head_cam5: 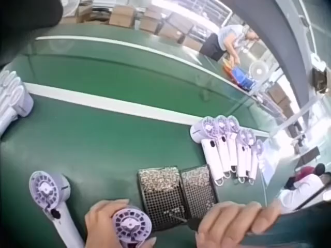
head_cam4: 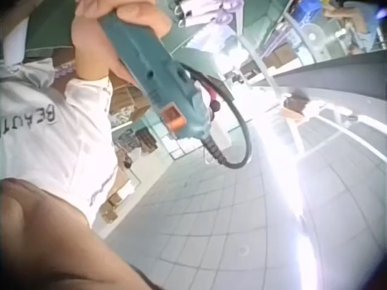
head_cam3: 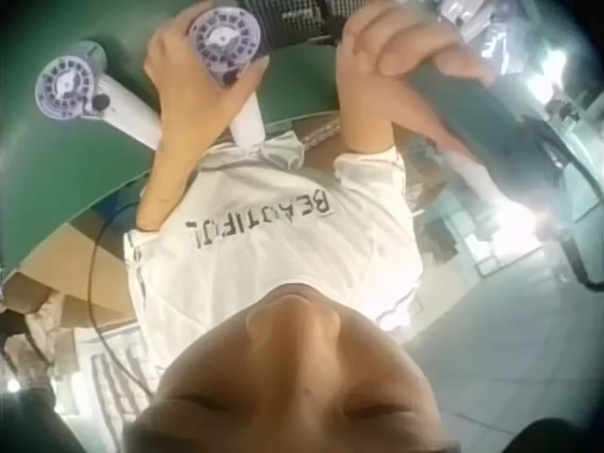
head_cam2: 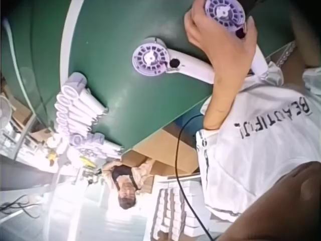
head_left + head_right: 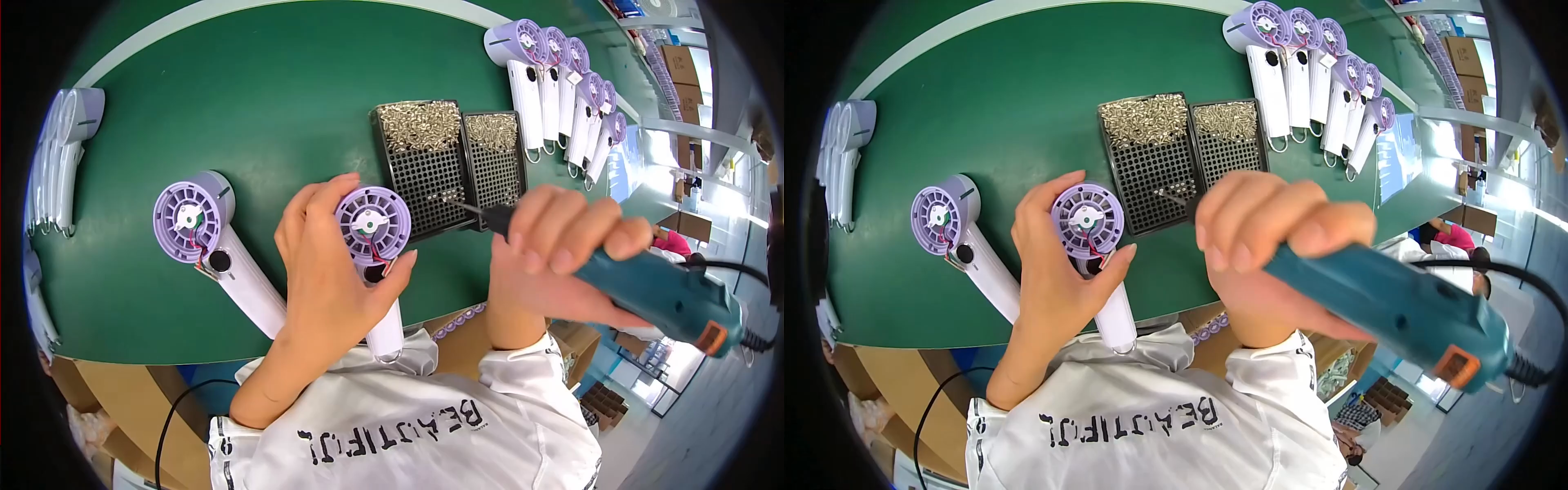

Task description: The person assembles portable fans by driving screws into fan bodies using an electric screwdriver, aligns screws in a tray by hand, and fastens screws into additional fan housings with the electric screwdriver.

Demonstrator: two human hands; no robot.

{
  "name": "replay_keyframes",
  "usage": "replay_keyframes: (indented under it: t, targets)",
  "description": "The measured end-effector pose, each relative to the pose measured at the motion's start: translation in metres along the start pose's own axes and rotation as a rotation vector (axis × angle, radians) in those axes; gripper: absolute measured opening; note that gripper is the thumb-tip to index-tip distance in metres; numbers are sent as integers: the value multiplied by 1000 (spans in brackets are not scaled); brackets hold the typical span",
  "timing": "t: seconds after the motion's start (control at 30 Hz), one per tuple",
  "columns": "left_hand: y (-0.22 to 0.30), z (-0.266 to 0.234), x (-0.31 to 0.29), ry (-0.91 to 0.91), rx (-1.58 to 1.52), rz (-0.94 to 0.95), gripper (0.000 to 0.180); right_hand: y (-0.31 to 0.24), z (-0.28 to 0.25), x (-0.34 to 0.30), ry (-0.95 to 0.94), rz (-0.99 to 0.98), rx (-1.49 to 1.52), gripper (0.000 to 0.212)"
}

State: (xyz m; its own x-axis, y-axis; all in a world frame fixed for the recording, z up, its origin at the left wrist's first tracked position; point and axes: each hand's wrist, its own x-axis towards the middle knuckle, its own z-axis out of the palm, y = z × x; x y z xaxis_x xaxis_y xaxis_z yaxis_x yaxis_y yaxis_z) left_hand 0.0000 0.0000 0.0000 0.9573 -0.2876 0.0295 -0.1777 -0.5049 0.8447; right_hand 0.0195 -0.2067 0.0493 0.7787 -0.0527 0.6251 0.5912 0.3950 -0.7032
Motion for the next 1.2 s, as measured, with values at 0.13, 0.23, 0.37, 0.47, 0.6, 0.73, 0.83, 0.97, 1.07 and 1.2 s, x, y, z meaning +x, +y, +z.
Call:
replay_keyframes:
  t: [0.13, 0.23, 0.37, 0.47, 0.6, 0.73, 0.83, 0.97, 1.07, 1.2]
  targets:
    - [-2, 3, 1, 59, -15, 37, 82, -9, 29, 11, 16, -38, -15, 62]
    - [-2, 2, 0, 64, -19, 40, 84, -11, 44, 10, 37, 16, 27, 58]
    - [-2, 3, 1, 49, -24, 13, 84, -3, 41, 2, -6, 57, 56, 57]
    - [-2, 3, 1, 60, -20, 48, 84, -1, 41, 1, -16, 66, 46, 56]
    - [-4, 3, 0, 72, -18, 56, 85, -1, 40, 0, -17, 96, 53, 58]
    - [-3, 3, 0, 71, -16, 59, 85, -3, 36, 2, -56, 165, 70, 61]
    - [-4, 3, 1, 66, -27, 64, 84, 0, 36, -2, -23, 179, 101, 65]
    - [-3, 3, 1, 64, -42, 69, 83, 5, 36, -2, -65, 223, 104, 68]
    - [-4, 4, 0, 80, -40, 64, 81, 8, 35, -3, -111, 290, 86, 66]
    - [0, 5, 1, 99, -29, 37, 78, 22, 43, -12, -59, 181, 38, 45]
